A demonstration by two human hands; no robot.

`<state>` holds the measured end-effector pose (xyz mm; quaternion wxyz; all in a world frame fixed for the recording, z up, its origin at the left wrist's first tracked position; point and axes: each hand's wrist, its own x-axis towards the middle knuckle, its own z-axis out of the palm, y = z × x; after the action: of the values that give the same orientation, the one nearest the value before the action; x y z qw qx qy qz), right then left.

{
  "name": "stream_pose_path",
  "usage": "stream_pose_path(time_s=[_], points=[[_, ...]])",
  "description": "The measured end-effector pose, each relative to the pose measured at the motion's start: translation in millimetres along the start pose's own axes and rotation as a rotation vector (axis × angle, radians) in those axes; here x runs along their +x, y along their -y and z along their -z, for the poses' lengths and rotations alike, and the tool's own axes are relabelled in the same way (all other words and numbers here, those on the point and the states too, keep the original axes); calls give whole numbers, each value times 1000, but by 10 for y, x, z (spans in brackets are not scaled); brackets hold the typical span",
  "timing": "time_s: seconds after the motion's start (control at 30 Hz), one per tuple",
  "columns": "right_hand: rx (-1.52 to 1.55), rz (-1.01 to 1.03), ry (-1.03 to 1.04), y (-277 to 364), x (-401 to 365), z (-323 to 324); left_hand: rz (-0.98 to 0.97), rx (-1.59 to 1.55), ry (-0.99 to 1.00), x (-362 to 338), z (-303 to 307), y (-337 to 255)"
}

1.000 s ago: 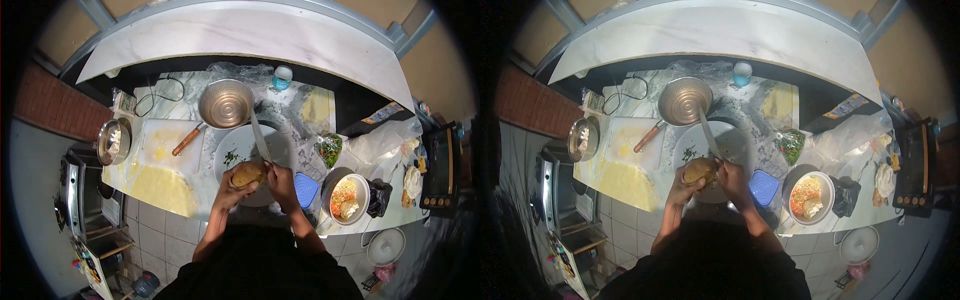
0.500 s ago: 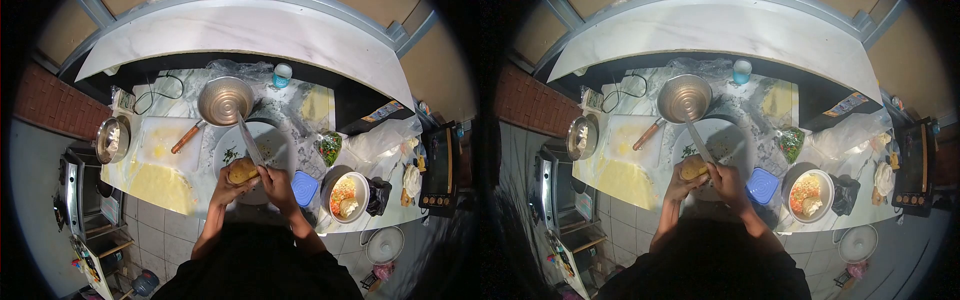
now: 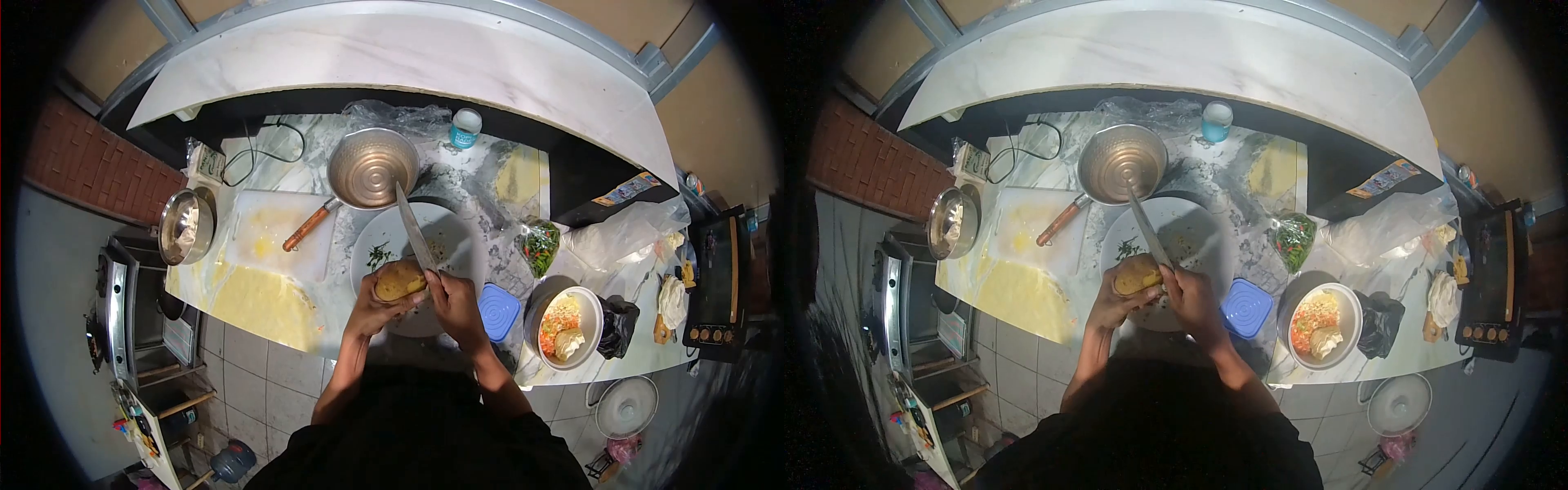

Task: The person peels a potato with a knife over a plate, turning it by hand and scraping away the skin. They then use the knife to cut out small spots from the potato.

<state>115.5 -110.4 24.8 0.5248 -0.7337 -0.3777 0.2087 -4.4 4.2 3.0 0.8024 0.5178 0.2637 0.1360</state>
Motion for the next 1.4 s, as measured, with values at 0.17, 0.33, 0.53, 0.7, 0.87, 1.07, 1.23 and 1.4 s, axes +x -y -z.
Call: stream_pose_path(time_s=[0.17, 0.33, 0.53, 0.7, 0.87, 1.07, 1.23, 1.4], points=[[-3, 27, 35, -91, -38, -58, -86, 48, -25, 27, -39, 56], [69, 3, 12, -177, -22, -98, -44, 96, -48, -1, 20, 107], [4, 60, 13, -271, 60, -150, -65, 48, -71, 26, 59, 102], [-68, -38, -1, -229, 47, -18, -114, 1, -79, 0, 39, 0], [-56, -17, 39, -46, -35, 30, 25, -9, -13, 17, 30, 46], [-1, 46, 63, 55, -57, -14, -87, -39, 6, 45, 59, 159], [4, 47, 13, -290, -65, -74, 5, 83, -52, -11, 33, 12], [-86, 13, -34, -202, 8, 36, -26, 44, -79, -6, 49, 23]])
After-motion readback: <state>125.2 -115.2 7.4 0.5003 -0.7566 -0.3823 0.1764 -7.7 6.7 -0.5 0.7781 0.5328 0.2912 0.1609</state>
